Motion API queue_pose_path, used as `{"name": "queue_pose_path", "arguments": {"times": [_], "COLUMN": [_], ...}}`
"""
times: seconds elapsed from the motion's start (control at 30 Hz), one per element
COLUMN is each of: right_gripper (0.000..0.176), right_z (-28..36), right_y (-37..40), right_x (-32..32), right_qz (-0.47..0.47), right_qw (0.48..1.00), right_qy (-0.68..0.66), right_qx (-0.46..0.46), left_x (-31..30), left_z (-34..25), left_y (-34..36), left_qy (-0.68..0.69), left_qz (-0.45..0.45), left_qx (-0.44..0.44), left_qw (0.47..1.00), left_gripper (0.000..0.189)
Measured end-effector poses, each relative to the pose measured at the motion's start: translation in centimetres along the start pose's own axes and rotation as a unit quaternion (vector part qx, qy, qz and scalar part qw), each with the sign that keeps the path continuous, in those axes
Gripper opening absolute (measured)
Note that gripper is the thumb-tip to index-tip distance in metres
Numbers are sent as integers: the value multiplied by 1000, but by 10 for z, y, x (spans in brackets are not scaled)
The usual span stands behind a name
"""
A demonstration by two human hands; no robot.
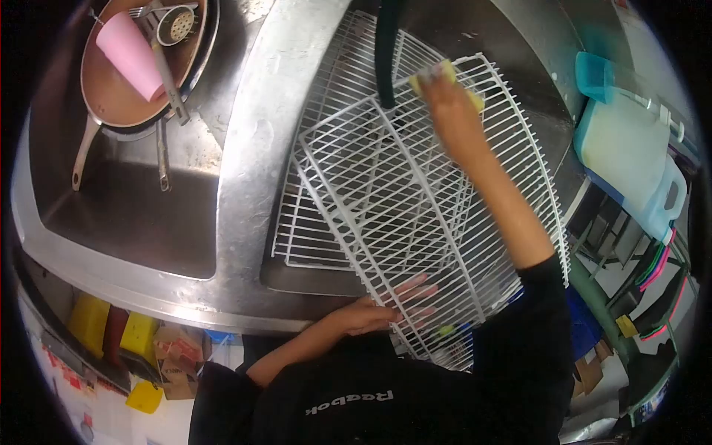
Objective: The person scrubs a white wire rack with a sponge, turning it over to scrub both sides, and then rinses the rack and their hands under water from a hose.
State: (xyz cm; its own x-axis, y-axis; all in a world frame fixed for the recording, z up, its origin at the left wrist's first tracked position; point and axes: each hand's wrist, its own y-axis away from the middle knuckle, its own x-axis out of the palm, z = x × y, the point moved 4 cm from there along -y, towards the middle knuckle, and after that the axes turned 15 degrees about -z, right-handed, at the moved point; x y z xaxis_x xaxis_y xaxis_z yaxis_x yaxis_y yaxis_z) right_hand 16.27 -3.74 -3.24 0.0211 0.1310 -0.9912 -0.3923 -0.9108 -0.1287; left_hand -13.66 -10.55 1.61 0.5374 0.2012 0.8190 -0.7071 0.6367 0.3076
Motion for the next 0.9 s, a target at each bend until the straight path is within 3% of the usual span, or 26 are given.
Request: {"name": "queue_pose_path", "arguments": {"times": [0.07,0.27,0.37,0.4,0.43,0.47,0.53,0.6,0.7,0.8,0.9], "right_gripper": [40,45,48,46,43,40,37,35,35,33,29], "right_z": [25,71,53,27,4,-22,-53,-55,-42,-23,-40], "right_y": [21,47,35,33,19,16,-11,-32,-15,2,20], "right_x": [-4,-59,-83,-81,-87,-84,-70,-45,20,-7,-35], "right_qz": [6,61,180,162,161,18,-87,-111,36,48,85], "right_qw": [998,974,933,917,923,963,971,978,992,991,986], "right_qy": [-70,-215,-286,-314,-239,-130,-94,-105,-81,3,-80], "right_qx": [5,44,124,183,255,235,201,143,84,121,116], "left_x": [1,3,4,3,3,5,10,5,2,-3,-2], "left_z": [-1,-3,-4,-3,-2,-3,-6,-3,1,0,-1], "left_y": [1,-2,-1,-1,-1,-1,2,1,0,0,-1], "left_qy": [-6,5,9,27,17,6,-6,-2,4,-4,-8], "left_qz": [-2,23,12,16,13,8,-6,-9,-7,-8,7], "left_qx": [1,10,6,8,8,10,8,9,12,14,13], "left_qw": [1000,1000,1000,999,1000,1000,1000,1000,1000,1000,1000], "left_gripper": [76,74,74,74,75,76,77,76,75,75,76]}}
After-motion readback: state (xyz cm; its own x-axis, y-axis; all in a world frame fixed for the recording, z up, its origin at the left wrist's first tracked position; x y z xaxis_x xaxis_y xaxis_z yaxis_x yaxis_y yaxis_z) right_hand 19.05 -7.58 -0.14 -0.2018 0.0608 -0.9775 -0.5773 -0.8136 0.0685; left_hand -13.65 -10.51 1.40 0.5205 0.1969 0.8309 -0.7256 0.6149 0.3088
